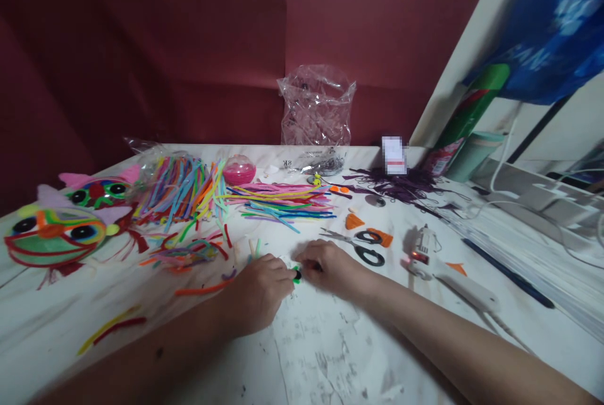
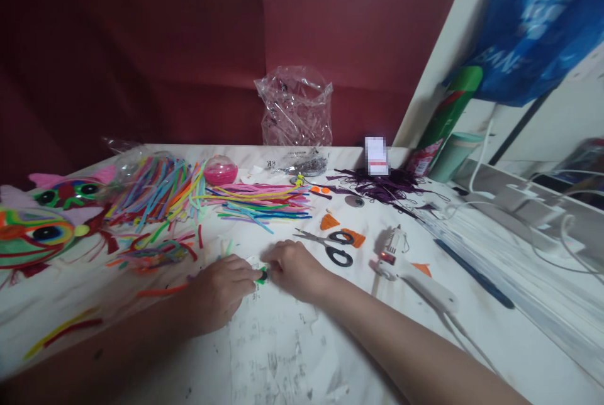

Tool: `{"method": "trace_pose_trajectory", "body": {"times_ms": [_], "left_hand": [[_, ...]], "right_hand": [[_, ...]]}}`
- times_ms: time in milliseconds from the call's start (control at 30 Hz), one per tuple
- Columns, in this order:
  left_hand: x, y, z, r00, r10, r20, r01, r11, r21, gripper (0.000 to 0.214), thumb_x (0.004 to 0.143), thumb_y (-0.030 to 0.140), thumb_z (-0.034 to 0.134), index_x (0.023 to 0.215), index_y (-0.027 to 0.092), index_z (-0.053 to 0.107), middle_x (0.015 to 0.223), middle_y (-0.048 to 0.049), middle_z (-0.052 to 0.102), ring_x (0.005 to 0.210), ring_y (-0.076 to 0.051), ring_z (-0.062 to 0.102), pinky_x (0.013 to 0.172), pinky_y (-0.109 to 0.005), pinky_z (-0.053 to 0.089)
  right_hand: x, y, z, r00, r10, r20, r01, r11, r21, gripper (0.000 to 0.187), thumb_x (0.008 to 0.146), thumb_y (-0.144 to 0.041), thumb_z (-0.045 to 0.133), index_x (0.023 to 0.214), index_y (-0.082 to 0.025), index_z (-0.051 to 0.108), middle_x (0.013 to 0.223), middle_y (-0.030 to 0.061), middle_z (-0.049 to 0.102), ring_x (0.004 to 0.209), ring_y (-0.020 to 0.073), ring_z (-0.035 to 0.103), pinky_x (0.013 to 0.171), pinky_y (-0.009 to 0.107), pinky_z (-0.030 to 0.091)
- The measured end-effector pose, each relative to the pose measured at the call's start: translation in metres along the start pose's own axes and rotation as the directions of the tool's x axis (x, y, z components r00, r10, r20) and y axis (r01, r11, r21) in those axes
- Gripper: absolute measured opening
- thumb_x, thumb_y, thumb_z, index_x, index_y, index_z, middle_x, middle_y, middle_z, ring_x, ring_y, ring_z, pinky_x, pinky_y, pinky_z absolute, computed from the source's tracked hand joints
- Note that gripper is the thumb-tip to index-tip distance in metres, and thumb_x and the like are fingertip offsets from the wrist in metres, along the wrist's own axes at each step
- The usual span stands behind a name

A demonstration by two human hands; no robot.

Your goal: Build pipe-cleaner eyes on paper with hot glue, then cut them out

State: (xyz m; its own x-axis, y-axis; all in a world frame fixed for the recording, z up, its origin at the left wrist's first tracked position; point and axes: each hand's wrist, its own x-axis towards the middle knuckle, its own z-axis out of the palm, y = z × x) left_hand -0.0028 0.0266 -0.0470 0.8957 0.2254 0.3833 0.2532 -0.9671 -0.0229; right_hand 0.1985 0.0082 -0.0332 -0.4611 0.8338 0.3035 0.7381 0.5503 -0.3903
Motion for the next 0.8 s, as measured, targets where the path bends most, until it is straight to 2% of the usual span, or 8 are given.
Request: {"method": "trace_pose_trajectory", "body": {"times_ms": [200, 467, 533, 667, 800], "left_hand": [[0.001, 0.001, -0.002, 1.000, -0.012, 0.017, 0.012, 1.000, -0.001, 0.017, 0.077, 0.006, 0.046, 0.070, 0.018, 0.055, 0.079, -0.0062, 0.063, 0.077, -0.018, 0.052, 0.075, -0.033, 0.041], [0.002, 0.004, -0.004, 0.999, -0.041, 0.001, 0.041, 0.999, -0.027, 0.019, 0.077, 0.005, 0.045, 0.080, 0.017, 0.059, 0.080, -0.0068, 0.063, 0.078, -0.019, 0.053, 0.075, -0.033, 0.043], [0.002, 0.004, -0.003, 0.999, -0.034, -0.002, 0.034, 0.999, -0.030, 0.020, 0.077, 0.004, 0.045, 0.081, 0.017, 0.060, 0.080, -0.0069, 0.064, 0.079, -0.019, 0.054, 0.075, -0.033, 0.043], [0.002, 0.003, -0.002, 1.000, -0.027, -0.006, 0.027, 0.999, -0.036, 0.021, 0.076, 0.004, 0.045, 0.082, 0.017, 0.060, 0.082, -0.0071, 0.064, 0.080, -0.020, 0.054, 0.076, -0.034, 0.044], [0.003, 0.002, -0.002, 0.999, -0.049, 0.012, 0.050, 0.996, -0.069, 0.022, 0.076, 0.003, 0.045, 0.083, 0.017, 0.060, 0.085, -0.0071, 0.064, 0.081, -0.019, 0.055, 0.075, -0.033, 0.045]], "right_hand": [[-0.004, 0.003, -0.003, 0.998, -0.062, -0.018, 0.062, 0.998, -0.023, 0.024, 0.073, 0.000, 0.054, 0.077, -0.018, 0.069, 0.080, 0.0043, 0.066, 0.077, 0.0166, 0.056, 0.075, 0.029, 0.038], [-0.005, -0.009, 0.000, 0.988, -0.118, 0.103, 0.142, 0.950, -0.276, 0.017, 0.084, -0.010, 0.054, 0.071, -0.017, 0.062, 0.080, 0.0056, 0.062, 0.080, 0.0185, 0.049, 0.068, 0.033, 0.028], [-0.007, -0.008, 0.000, 0.988, -0.111, 0.104, 0.135, 0.956, -0.260, 0.018, 0.083, -0.008, 0.053, 0.071, -0.017, 0.062, 0.080, 0.0053, 0.062, 0.079, 0.0181, 0.050, 0.067, 0.032, 0.029], [-0.009, -0.003, 0.003, 0.998, -0.071, 0.001, 0.070, 0.992, -0.104, 0.018, 0.081, -0.004, 0.051, 0.077, -0.018, 0.063, 0.079, 0.0040, 0.063, 0.076, 0.0162, 0.053, 0.070, 0.030, 0.033], [-0.008, -0.004, 0.007, 0.998, -0.057, -0.036, 0.057, 0.998, -0.016, 0.015, 0.077, -0.006, 0.054, 0.070, -0.018, 0.062, 0.073, 0.0027, 0.062, 0.074, 0.0165, 0.054, 0.072, 0.029, 0.037]]}}
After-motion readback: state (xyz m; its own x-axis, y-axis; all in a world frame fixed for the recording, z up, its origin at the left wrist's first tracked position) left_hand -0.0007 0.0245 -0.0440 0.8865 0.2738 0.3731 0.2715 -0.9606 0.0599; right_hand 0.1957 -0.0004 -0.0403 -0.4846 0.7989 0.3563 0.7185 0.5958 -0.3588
